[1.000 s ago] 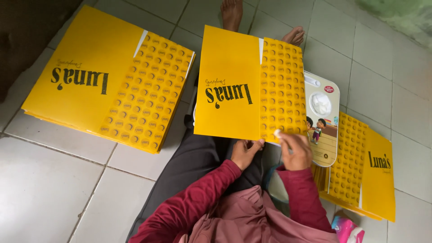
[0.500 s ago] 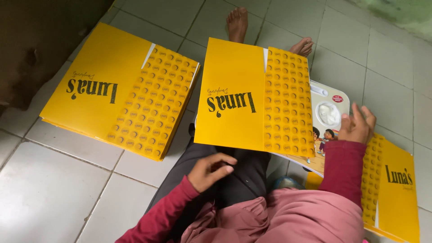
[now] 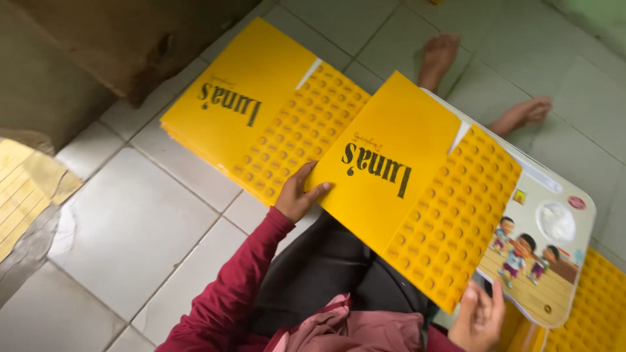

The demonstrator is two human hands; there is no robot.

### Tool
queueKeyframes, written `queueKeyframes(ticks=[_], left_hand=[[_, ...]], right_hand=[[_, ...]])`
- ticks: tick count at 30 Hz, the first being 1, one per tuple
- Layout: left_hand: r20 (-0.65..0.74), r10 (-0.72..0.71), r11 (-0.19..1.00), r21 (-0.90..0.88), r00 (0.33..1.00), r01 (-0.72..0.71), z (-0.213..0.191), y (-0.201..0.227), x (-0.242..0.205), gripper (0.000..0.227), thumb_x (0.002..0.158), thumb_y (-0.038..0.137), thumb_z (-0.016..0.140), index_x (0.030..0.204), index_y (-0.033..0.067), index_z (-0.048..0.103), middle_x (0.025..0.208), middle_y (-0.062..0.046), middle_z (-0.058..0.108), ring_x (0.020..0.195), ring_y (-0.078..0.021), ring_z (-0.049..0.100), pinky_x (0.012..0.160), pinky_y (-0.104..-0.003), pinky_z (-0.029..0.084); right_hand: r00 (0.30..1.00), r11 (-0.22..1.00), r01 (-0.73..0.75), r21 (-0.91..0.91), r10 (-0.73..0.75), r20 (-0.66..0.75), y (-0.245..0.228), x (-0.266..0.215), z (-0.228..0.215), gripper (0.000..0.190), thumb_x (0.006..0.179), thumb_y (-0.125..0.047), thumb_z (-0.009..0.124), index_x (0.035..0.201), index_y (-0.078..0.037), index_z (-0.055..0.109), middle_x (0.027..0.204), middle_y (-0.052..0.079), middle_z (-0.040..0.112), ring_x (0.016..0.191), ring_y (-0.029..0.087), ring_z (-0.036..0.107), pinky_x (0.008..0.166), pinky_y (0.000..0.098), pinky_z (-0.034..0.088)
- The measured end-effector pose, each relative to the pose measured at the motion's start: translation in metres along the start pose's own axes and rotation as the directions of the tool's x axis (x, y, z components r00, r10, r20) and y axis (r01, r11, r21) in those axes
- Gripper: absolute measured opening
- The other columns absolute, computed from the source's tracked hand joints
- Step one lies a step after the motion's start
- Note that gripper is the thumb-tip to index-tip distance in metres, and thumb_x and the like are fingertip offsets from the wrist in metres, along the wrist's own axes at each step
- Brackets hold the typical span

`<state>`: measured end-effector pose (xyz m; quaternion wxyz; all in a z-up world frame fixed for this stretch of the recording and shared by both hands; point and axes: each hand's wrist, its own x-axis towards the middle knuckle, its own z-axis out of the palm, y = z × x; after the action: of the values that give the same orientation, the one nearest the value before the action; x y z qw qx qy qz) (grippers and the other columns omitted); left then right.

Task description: Applying glue to the edges of yellow cardboard folders and pressing them together

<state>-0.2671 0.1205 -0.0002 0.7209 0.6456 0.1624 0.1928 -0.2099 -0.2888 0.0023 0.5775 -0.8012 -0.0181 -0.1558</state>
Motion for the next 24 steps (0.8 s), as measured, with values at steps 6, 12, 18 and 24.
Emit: queueKeyframes(ticks=[6,12,18,24], left_hand=[[-0.06,-0.007,1.0,0.006,0.998,0.007,-0.137,0.053,-0.025,0.065,0.087,0.021,0.076,0.143,0.0007,0.05,0.133,-0.011,0.066,0.115,-0.0203,0.067,0.104,-0.033,0.058],[-0.176,0.145,0.787,0.616,0.974,-0.006,-0.272,0.127,0.008,0.071,0.088,0.04,0.076,0.142,0.0004,0.054,0.13,-0.015,0.066,0.079,-0.0166,0.057,0.064,-0.028,0.048],[-0.374,0.114,0.501,0.821,0.92,0.272,-0.362,0.004,0.096,0.051,0.089,0.046,0.08,0.13,0.018,0.071,0.119,-0.015,0.065,0.111,-0.0416,0.065,0.1,-0.054,0.053],[-0.534,-0.18,0.488,0.681,0.826,0.547,-0.373,-0.095,0.1,0.046,0.095,0.049,0.068,0.139,0.0393,0.058,0.121,-0.011,0.07,0.108,-0.0379,0.069,0.096,-0.052,0.056]], right_hand=[[0.666,0.718,-0.684,0.132,0.54,0.514,-0.096,-0.029,0.081,0.071,0.099,-0.012,0.04,0.164,-0.001,0.014,0.155,0.022,0.042,0.146,0.035,0.04,0.112,0.0586,0.036],[0.748,0.869,-0.392,0.303,0.109,0.654,-0.112,-0.05,0.207,0.073,0.089,-0.013,0.072,0.151,-0.002,0.035,0.11,0.023,0.066,0.069,0.023,0.065,0.057,0.0325,0.059],[0.728,0.898,-0.319,0.302,0.028,0.685,-0.05,-0.085,0.303,0.077,0.096,-0.012,0.071,0.157,0.001,0.026,0.098,0.013,0.061,0.065,0.017,0.072,0.06,0.0309,0.067],[0.72,0.949,-0.315,0.019,0.226,0.656,-0.011,-0.093,0.322,0.078,0.093,-0.011,0.076,0.159,-0.005,0.036,0.108,0.011,0.061,0.071,0.017,0.072,0.062,0.0278,0.065]])
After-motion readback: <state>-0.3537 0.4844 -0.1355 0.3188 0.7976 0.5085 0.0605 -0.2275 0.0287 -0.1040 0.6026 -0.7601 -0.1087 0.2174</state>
